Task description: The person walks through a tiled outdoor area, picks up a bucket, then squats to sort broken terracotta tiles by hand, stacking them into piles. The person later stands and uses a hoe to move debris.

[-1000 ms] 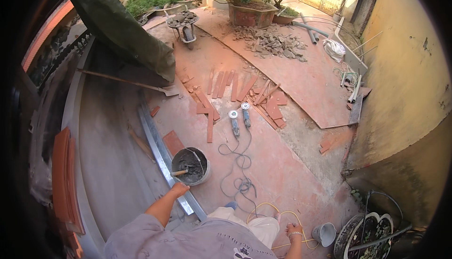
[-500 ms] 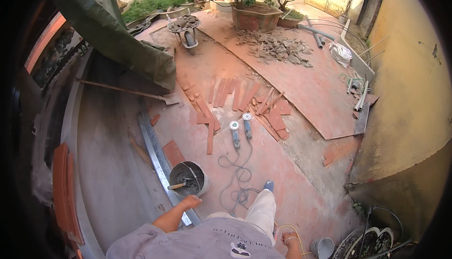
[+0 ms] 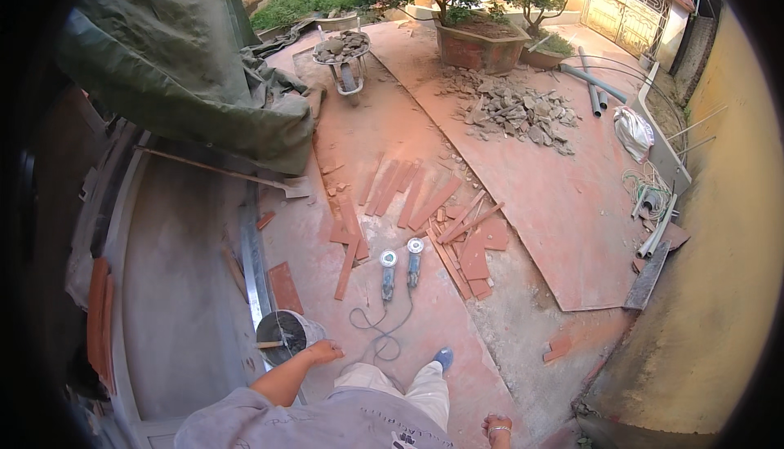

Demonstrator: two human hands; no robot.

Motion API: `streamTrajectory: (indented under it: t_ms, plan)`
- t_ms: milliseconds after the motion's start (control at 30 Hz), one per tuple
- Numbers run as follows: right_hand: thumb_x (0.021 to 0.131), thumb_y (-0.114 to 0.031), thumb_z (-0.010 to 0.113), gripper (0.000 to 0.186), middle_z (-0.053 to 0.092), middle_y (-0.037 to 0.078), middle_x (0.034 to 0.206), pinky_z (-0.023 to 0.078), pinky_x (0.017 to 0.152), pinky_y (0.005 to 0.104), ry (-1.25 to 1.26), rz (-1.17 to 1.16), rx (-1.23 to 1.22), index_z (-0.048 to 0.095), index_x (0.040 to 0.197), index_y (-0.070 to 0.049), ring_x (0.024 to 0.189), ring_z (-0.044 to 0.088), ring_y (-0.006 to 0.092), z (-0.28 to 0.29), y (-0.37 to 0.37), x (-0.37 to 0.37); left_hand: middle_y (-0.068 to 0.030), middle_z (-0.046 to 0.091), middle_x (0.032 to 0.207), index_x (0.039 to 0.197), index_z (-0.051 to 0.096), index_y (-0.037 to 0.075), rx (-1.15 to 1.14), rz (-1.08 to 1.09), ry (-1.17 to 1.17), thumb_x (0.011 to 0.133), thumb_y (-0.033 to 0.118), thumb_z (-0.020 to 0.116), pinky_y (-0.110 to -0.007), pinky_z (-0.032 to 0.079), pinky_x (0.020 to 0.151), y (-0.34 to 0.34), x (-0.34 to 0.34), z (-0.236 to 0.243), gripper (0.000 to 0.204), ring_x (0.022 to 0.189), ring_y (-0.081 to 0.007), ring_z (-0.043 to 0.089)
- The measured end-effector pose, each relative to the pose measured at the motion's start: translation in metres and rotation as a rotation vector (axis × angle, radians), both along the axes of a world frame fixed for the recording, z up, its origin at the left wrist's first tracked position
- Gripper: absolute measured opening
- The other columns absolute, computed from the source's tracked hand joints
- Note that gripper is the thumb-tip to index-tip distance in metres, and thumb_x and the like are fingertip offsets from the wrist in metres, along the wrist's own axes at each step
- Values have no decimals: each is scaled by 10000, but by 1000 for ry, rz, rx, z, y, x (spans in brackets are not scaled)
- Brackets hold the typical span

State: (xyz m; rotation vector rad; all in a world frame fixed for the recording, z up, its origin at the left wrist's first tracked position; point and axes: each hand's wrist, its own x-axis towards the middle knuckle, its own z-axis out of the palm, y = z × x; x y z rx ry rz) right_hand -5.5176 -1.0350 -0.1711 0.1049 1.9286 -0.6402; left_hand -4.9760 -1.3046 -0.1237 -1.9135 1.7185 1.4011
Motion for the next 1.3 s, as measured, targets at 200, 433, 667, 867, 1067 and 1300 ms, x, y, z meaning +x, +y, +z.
streamTrajectory:
  t_ms: [200,433,667,867,1067,1300]
  plan:
    - [921,-163,578,81,634,46,739,480,442,317,133,68,-44,568,959,-93,555,605,164,25,-125,-130,-194,686,1076,1153,647,-18,-185,155,184,862,443,651,-370,494,887,-77,-98,38,545,1006,-298,654]
    - [953,-225,570,127,629,42,751,485,459,315,91,237,-108,582,947,-99,587,602,150,25,-254,-166,-158,698,962,1112,661,-2,-116,296,41,850,445,664,-369,526,776,-97,-91,2,517,834,-255,676]
    - [967,-216,573,137,657,53,798,502,478,335,58,382,-11,630,967,-92,615,621,156,11,-341,-146,-111,690,917,1149,635,7,276,443,-175,824,439,689,-357,517,611,-117,-82,-37,543,763,-225,652]
    - [942,-179,596,127,649,47,746,503,475,321,95,479,52,633,925,-59,583,620,162,50,-415,-144,-172,670,1068,1161,641,-17,68,520,70,821,442,685,-354,499,839,-254,-120,-14,572,925,-257,650]
    - [934,-150,599,99,632,40,723,484,453,295,153,442,-62,610,891,-61,567,608,153,88,-523,-158,-128,700,991,1114,664,6,-126,584,230,858,363,670,-343,499,838,-385,-136,10,439,903,-202,664]
    - [917,-141,586,87,661,49,763,485,469,293,173,600,-116,633,922,-67,589,622,152,100,-597,-157,-157,705,1034,1090,685,41,-105,695,173,837,388,680,-358,507,848,-400,-115,10,429,949,-257,674]
